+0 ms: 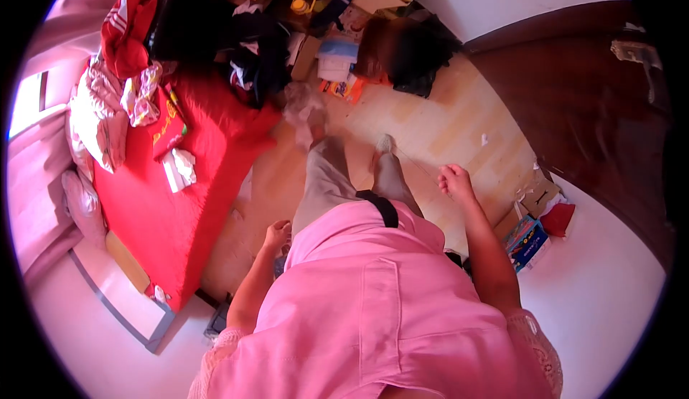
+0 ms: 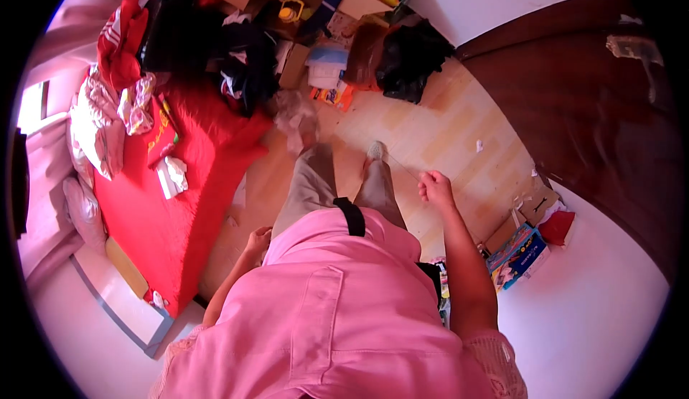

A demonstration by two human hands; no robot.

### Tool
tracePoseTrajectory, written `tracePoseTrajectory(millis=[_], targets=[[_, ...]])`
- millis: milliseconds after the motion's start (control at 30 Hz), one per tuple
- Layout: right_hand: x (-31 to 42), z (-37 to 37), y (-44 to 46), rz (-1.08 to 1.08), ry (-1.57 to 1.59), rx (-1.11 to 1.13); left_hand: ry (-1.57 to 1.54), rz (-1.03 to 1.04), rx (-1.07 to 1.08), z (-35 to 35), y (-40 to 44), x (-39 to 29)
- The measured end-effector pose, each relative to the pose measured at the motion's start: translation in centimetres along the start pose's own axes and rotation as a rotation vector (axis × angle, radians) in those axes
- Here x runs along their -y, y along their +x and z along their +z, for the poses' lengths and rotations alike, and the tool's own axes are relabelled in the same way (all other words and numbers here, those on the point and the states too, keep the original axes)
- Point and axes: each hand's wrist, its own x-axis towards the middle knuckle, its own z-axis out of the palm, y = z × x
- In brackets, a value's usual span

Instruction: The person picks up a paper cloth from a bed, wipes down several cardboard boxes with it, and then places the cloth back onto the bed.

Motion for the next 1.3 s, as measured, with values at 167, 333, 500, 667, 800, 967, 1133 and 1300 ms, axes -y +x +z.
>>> tracePoseTrajectory(millis=[167, 333, 500, 667, 800, 967, 1133, 1300], targets=[[-3.3, -1.5, -3.2, -0.037, 0.125, -0.182, 0.175, 0.228, 0.074, -1.6, 4.3, -10.0], [-14.2, 1.7, -7.3, 0.224, 0.54, -0.431, 0.396, 0.531, 0.173, -4.7, 5.2, -22.9], [-17.2, 11.3, -11.6, 0.338, 0.38, -0.373, 0.438, 0.525, 0.237, -11.6, 9.5, -23.1], [-15.5, 12.0, -9.7, 0.18, 0.281, -0.307, 1.903, 1.155, 0.042, -20.7, 15.0, -15.5], [-14.1, 6.7, -7.2, -0.035, 0.224, -0.375, 1.647, 0.866, 0.075, -20.1, 14.8, -11.3], [-17.6, 3.4, -10.0, -0.026, 0.709, -0.529, 1.671, 0.919, 0.375, -13.1, 10.3, -14.0], [-31.8, 9.7, -13.9, 0.258, 0.936, -0.625, 1.102, 0.461, 0.363, -2.0, 2.8, -22.5], [-36.9, 18.3, -19.7, 0.52, 1.081, -0.709, 0.961, 0.366, 0.338, 3.5, 0.8, -25.5]])
